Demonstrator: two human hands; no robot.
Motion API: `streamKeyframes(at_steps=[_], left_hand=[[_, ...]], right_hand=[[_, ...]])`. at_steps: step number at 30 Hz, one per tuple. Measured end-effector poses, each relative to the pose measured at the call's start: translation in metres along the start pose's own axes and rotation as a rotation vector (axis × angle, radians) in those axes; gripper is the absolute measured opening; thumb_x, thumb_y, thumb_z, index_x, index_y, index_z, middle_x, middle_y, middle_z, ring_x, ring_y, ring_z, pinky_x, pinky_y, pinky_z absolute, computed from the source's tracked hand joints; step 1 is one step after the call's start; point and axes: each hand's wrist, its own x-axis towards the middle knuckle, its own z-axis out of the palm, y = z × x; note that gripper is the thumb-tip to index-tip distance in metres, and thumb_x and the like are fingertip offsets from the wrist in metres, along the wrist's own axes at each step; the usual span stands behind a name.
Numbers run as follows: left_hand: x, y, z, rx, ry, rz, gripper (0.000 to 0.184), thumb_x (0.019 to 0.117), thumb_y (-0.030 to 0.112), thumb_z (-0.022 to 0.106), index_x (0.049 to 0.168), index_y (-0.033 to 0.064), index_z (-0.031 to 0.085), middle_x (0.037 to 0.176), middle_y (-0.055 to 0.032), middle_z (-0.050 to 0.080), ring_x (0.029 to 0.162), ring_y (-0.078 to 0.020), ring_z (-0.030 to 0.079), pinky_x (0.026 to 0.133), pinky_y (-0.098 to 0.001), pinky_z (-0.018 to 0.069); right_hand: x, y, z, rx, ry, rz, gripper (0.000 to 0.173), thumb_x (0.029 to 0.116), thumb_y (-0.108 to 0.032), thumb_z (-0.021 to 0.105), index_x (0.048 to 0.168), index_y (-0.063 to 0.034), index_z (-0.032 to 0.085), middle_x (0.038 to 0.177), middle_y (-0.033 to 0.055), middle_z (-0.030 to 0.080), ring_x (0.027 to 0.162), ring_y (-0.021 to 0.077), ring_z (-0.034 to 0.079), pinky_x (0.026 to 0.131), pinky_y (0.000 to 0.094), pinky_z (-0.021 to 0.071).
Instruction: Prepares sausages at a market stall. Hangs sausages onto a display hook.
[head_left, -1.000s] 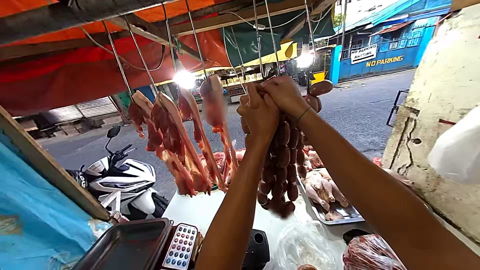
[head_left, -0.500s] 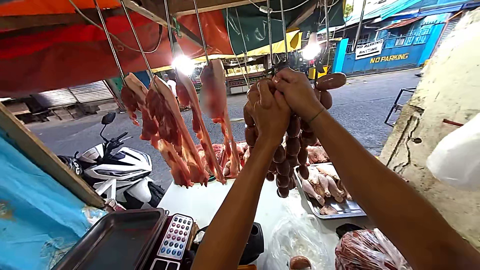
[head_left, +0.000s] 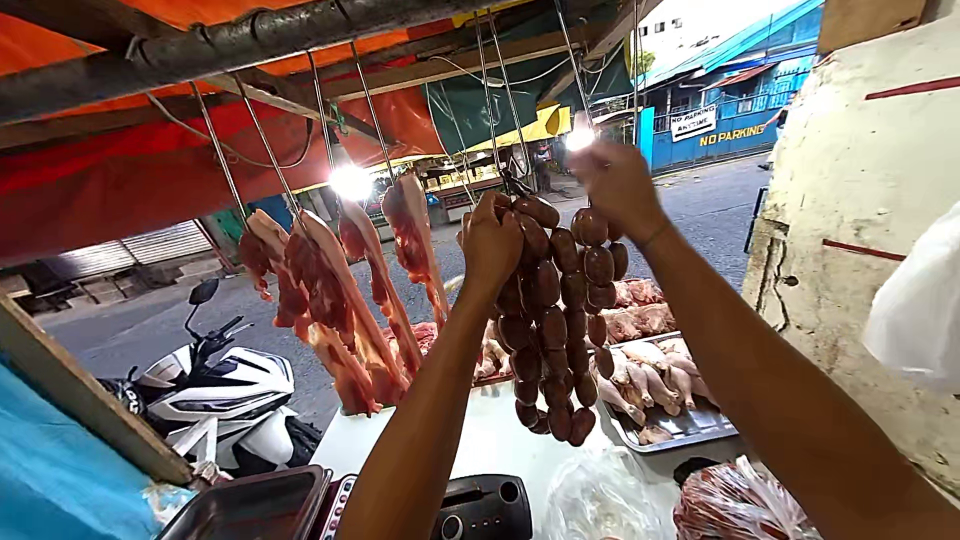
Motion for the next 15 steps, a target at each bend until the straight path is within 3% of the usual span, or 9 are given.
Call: streamKeyframes(at_steps=[1,4,7,9,11,13,15], left_hand=[[0.000,-0.001,-0.003,0.015,-0.007,-0.007,0.026,0.1015,0.015,0.052,0.124,0.0099,0.064,0.113,-0.0099,0.071,0.117,-0.0298,0.061,0.105,-0.0589,0.0389],[-0.004,-0.003,-0.008,0.073,0.005,0.009,0.026,0.1015,0.015,0.052,0.123,0.0102,0.065,0.115,-0.0096,0.071,0.119,-0.0306,0.059,0.105,-0.0598,0.0374],[-0.014,0.002,-0.005,0.157,0.123,0.164,0.024,0.0965,0.011,0.057,0.117,0.0043,0.068,0.113,-0.0134,0.070,0.116,-0.0340,0.060,0.100,-0.0593,0.0399],[-0.018,0.008,-0.002,0.145,0.194,0.371,0.021,0.0934,0.006,0.060,0.111,-0.0002,0.069,0.111,-0.0172,0.068,0.112,-0.0348,0.061,0.096,-0.0545,0.0457],[-0.018,0.018,0.003,0.057,0.163,0.501,0.021,0.0933,0.003,0.060,0.111,-0.0005,0.070,0.110,-0.0155,0.069,0.104,-0.0258,0.064,0.091,-0.0411,0.0522],[-0.014,0.030,0.007,-0.049,0.001,0.483,0.023,0.0959,0.003,0.056,0.116,0.0004,0.067,0.111,-0.0131,0.068,0.098,-0.0172,0.066,0.088,-0.0323,0.0544],[-0.004,0.040,0.014,-0.102,-0.153,0.372,0.026,0.0975,0.004,0.054,0.121,0.0017,0.064,0.116,-0.0127,0.068,0.105,-0.0171,0.067,0.094,-0.0347,0.0540]], right_hand=[[-0.004,0.008,-0.007,0.018,0.104,0.028,0.029,0.1039,-0.018,0.049,0.119,-0.0026,0.070,0.105,0.0162,0.071,0.092,0.0272,0.069,0.084,0.0517,0.0563],[-0.023,0.035,-0.013,0.088,0.298,0.116,0.025,0.0988,-0.010,0.050,0.111,0.0003,0.069,0.099,0.0151,0.070,0.085,0.0229,0.067,0.080,0.0456,0.0557],[-0.044,0.063,-0.002,0.125,0.241,0.208,0.030,0.0991,-0.006,0.053,0.127,0.0045,0.057,0.118,0.0226,0.063,0.103,0.0302,0.065,0.089,0.0470,0.0546],[-0.047,0.076,0.010,0.111,0.232,0.175,0.051,0.0902,-0.014,0.066,0.137,0.0027,0.053,0.135,0.0261,0.056,0.122,0.0369,0.057,0.100,0.0517,0.0492],[-0.046,0.076,0.020,0.024,0.210,0.119,0.073,0.0853,-0.035,0.078,0.144,-0.0018,0.050,0.145,0.0277,0.048,0.135,0.0445,0.046,0.108,0.0624,0.0399],[-0.042,0.068,0.027,-0.094,0.151,0.111,0.090,0.0779,-0.039,0.083,0.153,-0.0088,0.044,0.155,0.0272,0.039,0.139,0.0505,0.040,0.104,0.0716,0.0376],[-0.036,0.061,0.030,-0.161,0.034,0.144,0.109,0.0733,-0.035,0.088,0.162,-0.0155,0.027,0.164,0.0274,0.022,0.140,0.0526,0.038,0.102,0.0714,0.0405]])
